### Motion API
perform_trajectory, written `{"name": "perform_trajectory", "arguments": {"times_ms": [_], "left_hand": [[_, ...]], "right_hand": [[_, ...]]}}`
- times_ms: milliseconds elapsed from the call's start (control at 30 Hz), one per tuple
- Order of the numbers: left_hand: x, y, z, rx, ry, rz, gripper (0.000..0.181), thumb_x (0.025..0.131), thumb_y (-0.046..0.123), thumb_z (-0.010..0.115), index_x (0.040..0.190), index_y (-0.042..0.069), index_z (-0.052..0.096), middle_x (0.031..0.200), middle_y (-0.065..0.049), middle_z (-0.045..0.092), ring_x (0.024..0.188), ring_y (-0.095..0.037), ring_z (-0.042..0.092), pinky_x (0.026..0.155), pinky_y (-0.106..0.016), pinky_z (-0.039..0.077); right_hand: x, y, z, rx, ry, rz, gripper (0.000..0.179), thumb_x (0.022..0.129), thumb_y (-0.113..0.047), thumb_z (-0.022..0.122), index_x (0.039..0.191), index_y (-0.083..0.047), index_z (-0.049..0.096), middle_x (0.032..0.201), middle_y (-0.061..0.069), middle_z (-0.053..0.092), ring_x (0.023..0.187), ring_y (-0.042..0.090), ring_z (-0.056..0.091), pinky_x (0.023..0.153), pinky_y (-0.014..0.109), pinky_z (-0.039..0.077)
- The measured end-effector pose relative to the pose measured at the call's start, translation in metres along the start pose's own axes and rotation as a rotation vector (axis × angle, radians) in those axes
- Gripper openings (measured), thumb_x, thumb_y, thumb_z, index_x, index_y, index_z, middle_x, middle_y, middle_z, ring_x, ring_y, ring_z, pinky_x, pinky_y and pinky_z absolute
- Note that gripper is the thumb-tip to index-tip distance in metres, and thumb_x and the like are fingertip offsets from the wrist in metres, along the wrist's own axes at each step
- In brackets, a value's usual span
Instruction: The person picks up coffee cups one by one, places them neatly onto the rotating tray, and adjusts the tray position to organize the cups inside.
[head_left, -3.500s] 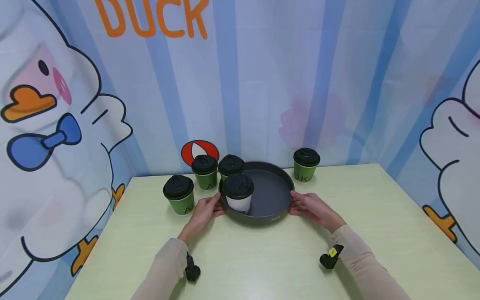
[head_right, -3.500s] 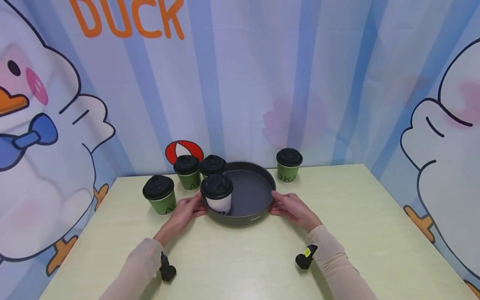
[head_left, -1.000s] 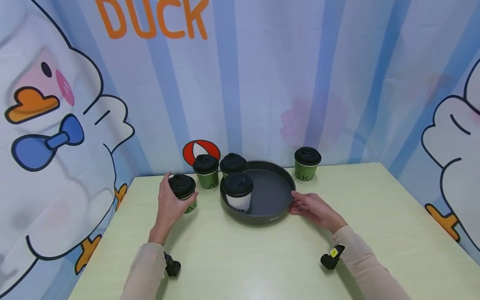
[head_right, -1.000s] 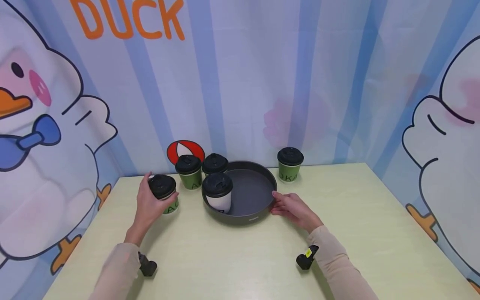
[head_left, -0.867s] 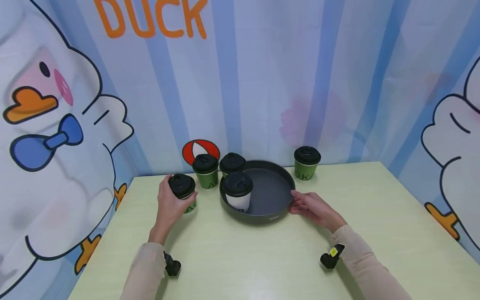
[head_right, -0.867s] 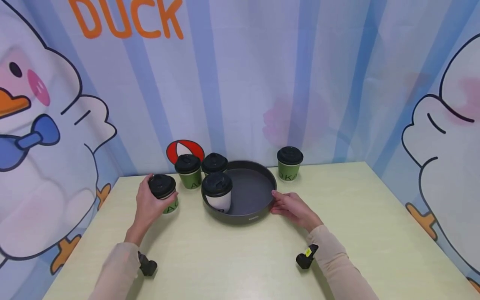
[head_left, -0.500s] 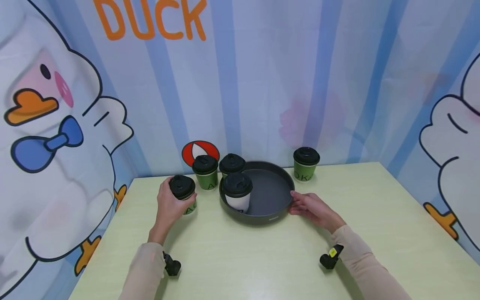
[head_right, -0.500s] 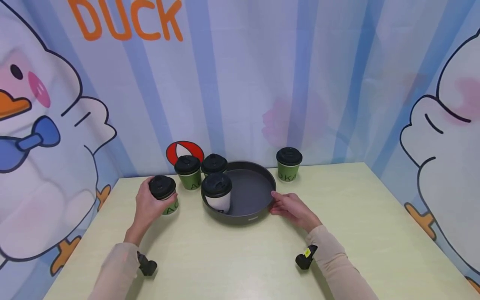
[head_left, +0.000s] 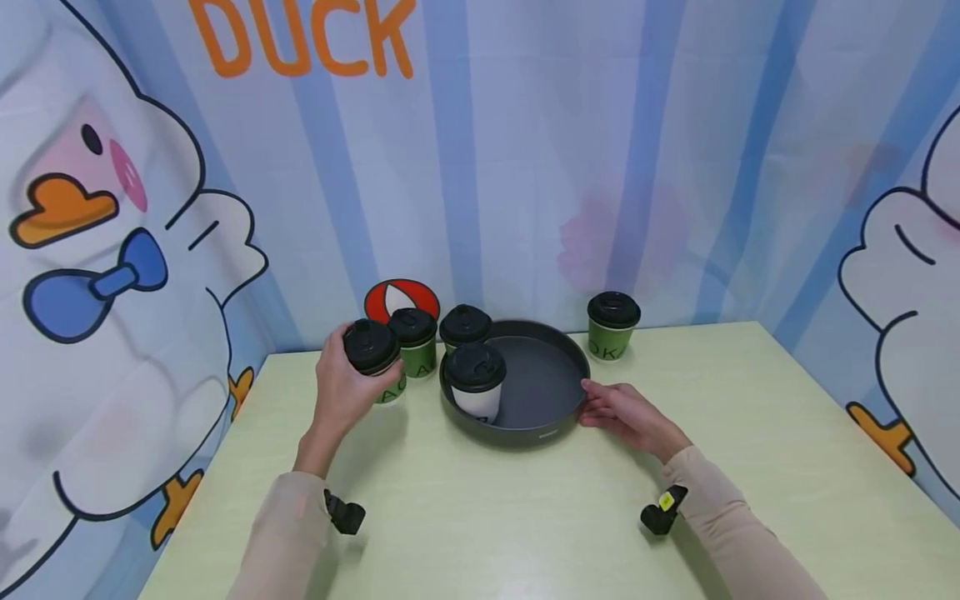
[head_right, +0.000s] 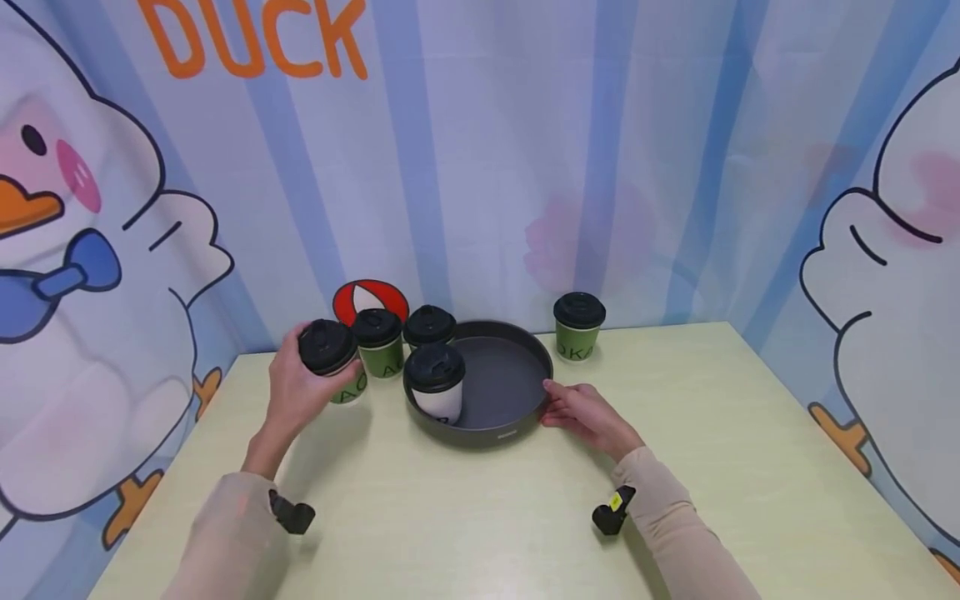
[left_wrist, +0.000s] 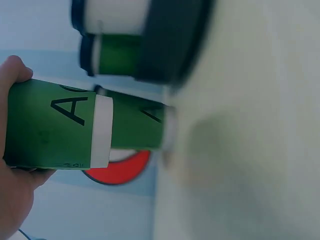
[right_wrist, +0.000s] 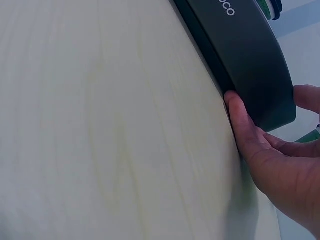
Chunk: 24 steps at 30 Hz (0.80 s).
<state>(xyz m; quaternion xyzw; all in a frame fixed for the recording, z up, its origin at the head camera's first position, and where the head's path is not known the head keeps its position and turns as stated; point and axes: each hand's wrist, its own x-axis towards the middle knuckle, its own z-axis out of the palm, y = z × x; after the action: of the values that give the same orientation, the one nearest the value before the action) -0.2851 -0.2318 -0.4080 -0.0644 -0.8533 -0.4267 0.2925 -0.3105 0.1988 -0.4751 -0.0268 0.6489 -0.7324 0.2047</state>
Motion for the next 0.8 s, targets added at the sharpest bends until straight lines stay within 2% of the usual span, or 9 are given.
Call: {"name": "perform_trajectory", "arguments": {"times_ms": [200, 367, 600, 800], "left_hand": [[0.013, 0.047, -0.001, -0.081, 0.009, 0.104, 0.088, 0.076, 0.025, 0.09, 0.147, 0.0, 0.045, 0.139, -0.021, 0.053, 0.124, -0.037, 0.053, 0.099, -0.061, 0.05], [0.021, 0.084, 0.013, -0.142, -0.006, 0.225, 0.087, 0.074, 0.025, 0.092, 0.145, 0.001, 0.047, 0.133, -0.019, 0.057, 0.119, -0.034, 0.057, 0.097, -0.055, 0.051], [0.022, 0.126, 0.05, -0.153, -0.128, 0.314, 0.085, 0.077, 0.029, 0.089, 0.145, 0.002, 0.046, 0.132, -0.016, 0.057, 0.118, -0.031, 0.055, 0.095, -0.053, 0.053], [0.012, 0.143, 0.091, -0.181, -0.266, 0.338, 0.086, 0.079, 0.029, 0.089, 0.148, 0.005, 0.043, 0.135, -0.016, 0.054, 0.12, -0.031, 0.055, 0.1, -0.053, 0.051]], "right_hand": [[-0.001, 0.0, -0.002, 0.004, -0.012, -0.002, 0.04, 0.11, -0.025, 0.055, 0.115, 0.014, 0.056, 0.09, 0.013, 0.069, 0.081, 0.017, 0.073, 0.083, 0.03, 0.062], [0.0, 0.0, -0.003, -0.001, -0.018, -0.007, 0.039, 0.11, -0.026, 0.055, 0.114, 0.013, 0.056, 0.091, 0.013, 0.069, 0.082, 0.017, 0.072, 0.084, 0.03, 0.062], [0.0, -0.001, -0.003, 0.005, -0.021, -0.004, 0.04, 0.11, -0.026, 0.055, 0.115, 0.014, 0.056, 0.091, 0.012, 0.07, 0.081, 0.016, 0.073, 0.083, 0.029, 0.062], [0.001, 0.001, -0.001, 0.005, -0.015, 0.004, 0.038, 0.11, -0.026, 0.055, 0.111, 0.012, 0.059, 0.09, 0.011, 0.07, 0.081, 0.015, 0.073, 0.083, 0.029, 0.062]]}}
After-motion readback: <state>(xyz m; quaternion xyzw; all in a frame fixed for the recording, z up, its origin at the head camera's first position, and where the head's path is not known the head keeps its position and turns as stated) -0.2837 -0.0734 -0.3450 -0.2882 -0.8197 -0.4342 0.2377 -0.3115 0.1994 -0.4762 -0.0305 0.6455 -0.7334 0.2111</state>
